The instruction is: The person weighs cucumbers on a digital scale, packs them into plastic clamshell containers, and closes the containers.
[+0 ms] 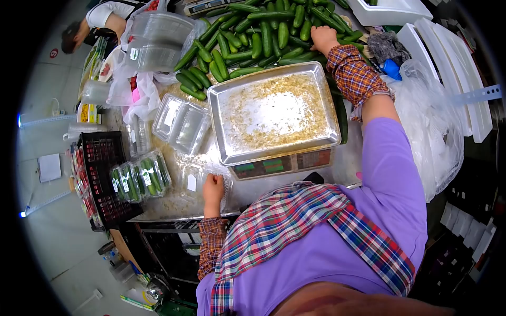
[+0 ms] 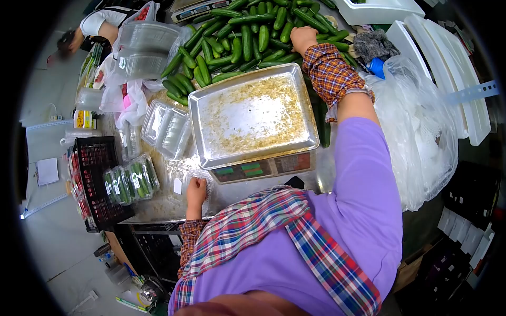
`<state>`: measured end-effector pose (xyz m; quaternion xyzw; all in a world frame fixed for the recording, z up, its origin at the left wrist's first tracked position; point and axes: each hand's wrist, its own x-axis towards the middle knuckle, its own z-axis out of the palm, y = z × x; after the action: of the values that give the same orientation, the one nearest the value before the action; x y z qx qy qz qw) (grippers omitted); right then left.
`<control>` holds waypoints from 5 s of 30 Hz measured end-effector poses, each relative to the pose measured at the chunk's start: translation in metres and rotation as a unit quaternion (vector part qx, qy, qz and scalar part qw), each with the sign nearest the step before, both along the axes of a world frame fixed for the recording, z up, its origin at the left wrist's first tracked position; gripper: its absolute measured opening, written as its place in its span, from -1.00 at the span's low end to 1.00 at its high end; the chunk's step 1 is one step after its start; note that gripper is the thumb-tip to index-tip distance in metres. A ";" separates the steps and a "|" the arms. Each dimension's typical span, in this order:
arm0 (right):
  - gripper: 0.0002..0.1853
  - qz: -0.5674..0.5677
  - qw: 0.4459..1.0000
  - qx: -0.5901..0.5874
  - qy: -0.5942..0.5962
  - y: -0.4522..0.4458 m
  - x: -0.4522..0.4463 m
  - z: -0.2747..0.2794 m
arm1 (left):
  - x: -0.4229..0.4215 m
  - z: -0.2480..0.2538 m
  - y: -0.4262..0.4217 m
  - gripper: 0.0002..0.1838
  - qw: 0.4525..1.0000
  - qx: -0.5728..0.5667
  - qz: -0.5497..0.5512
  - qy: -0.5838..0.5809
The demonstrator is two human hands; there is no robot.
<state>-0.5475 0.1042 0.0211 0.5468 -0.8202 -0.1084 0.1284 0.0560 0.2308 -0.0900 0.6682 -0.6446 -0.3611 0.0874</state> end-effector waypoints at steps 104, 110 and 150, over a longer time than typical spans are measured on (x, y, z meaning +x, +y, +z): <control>-0.38 0.056 0.915 -0.120 -0.381 0.123 0.195 0.054 | 0.004 0.028 0.023 -0.70 0.947 -0.308 -0.091 0.017; -0.48 0.080 0.927 -0.175 -0.321 0.142 0.173 0.067 | 0.010 0.056 0.027 -0.71 0.968 -0.129 -0.064 0.205; -0.54 0.101 0.709 -0.202 -0.668 0.170 0.211 0.055 | -0.158 0.177 -0.047 -0.54 0.969 -0.030 -0.184 0.165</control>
<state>-0.3367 0.2744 0.0762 0.5166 -0.6339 0.4675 -0.3357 -0.1022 0.1837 0.0867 0.4665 -0.7435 -0.4569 0.1442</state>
